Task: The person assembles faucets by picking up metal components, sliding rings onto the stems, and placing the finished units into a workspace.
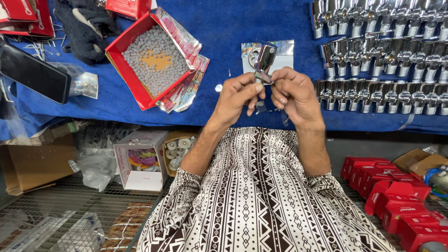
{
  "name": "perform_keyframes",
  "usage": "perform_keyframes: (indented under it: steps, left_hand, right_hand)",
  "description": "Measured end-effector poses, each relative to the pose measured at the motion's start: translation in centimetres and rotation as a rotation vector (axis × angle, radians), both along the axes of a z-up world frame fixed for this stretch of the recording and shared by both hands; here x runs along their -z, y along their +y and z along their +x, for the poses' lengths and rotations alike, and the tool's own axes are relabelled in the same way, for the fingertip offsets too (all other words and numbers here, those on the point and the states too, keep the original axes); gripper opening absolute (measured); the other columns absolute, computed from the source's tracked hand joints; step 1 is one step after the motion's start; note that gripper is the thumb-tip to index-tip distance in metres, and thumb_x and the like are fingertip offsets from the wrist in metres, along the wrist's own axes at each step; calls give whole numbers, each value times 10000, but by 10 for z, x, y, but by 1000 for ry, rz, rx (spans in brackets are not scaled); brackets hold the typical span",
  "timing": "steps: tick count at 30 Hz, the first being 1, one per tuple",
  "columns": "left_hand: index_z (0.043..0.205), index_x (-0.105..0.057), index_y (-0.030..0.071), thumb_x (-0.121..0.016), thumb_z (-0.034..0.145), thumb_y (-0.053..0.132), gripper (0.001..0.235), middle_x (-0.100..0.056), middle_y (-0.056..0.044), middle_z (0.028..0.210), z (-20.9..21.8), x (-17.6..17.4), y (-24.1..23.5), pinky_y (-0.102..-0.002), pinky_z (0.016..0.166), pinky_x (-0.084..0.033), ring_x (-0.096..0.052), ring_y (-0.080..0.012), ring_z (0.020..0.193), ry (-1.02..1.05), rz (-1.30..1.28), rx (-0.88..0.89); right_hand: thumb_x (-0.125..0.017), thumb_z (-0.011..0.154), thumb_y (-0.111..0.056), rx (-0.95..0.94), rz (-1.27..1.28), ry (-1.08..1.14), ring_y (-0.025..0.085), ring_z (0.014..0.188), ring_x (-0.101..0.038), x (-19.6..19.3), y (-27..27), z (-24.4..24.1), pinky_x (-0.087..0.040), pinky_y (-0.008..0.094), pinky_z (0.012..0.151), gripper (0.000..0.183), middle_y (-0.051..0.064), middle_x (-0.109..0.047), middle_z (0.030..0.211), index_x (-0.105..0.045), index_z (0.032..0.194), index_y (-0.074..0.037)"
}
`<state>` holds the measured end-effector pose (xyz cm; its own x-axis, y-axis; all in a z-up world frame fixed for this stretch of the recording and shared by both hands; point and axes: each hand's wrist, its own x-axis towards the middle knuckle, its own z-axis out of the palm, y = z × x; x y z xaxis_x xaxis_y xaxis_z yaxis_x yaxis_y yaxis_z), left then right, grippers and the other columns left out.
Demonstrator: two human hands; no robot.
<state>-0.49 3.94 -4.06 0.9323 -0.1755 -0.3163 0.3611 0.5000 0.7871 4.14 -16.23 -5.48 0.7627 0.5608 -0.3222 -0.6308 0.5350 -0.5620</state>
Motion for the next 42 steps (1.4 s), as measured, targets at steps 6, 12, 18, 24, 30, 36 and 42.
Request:
perform_keyframes:
  steps: [6, 12, 18, 24, 30, 36, 42]
  left_hand:
    - [1175, -676, -71, -628, 1031, 140, 260, -668, -76, 867, 2, 2, 0, -213, 469, -454, -551, -54, 594, 6, -8, 4]
    - [1252, -664, -75, -603, 1047, 170, 326, -659, -80, 897, 2, -4, 2, -212, 473, -450, -544, -57, 593, 0, -79, 46]
    - [1200, -653, -82, -575, 1061, 170, 299, -655, -97, 890, 0, -4, 4, -226, 458, -447, -552, -68, 579, 68, -238, 49]
    - [1135, -649, -83, -580, 1080, 162, 261, -658, -115, 884, 0, -2, 1, -227, 426, -434, -552, -76, 553, 68, -373, 52]
    - [1315, -596, -11, -603, 999, 163, 361, -619, -52, 811, -3, -22, -3, -232, 415, -413, -514, -85, 561, 173, -205, 26]
    - [1099, -726, -60, -608, 954, 134, 269, -656, -43, 696, 10, -26, -20, -226, 382, -400, -529, -90, 479, 39, 214, 107]
    - [1123, -736, -63, -624, 963, 71, 237, -648, -69, 736, 8, 18, -17, -229, 422, -437, -535, -83, 520, 24, 236, 73]
  right_hand:
    - [-555, 991, -6, 14, -47, 8, 97, 611, -451, 2, 1, 4, -414, 257, 547, 168, 4, -494, 726, -638, 1117, 69]
    - [-577, 977, 34, 201, -479, -214, 99, 634, -514, -12, 16, -2, -450, 251, 569, 198, 6, -549, 771, -678, 1147, 31]
    - [-671, 870, 187, 516, -1090, -1341, 204, 823, -651, -39, 23, -15, -543, 310, 698, 446, 103, -630, 1058, -705, 1240, -60]
    - [-682, 879, 187, 467, -1107, -1487, 233, 875, -733, -29, 28, -13, -598, 297, 707, 393, 156, -717, 1132, -720, 1212, -18]
    - [-675, 952, 126, 446, -1121, -1530, 272, 994, -736, -22, 14, -12, -619, 455, 873, 237, 56, -733, 1083, -634, 1119, -38]
    - [-751, 927, -158, 340, -1290, -1584, 260, 852, -723, -42, 7, -6, -600, 382, 697, 323, 90, -711, 1056, -680, 1239, -198]
    - [-707, 911, -71, 265, -1297, -1508, 252, 854, -711, -27, 5, -6, -587, 366, 700, 376, 67, -695, 1052, -675, 1248, -234]
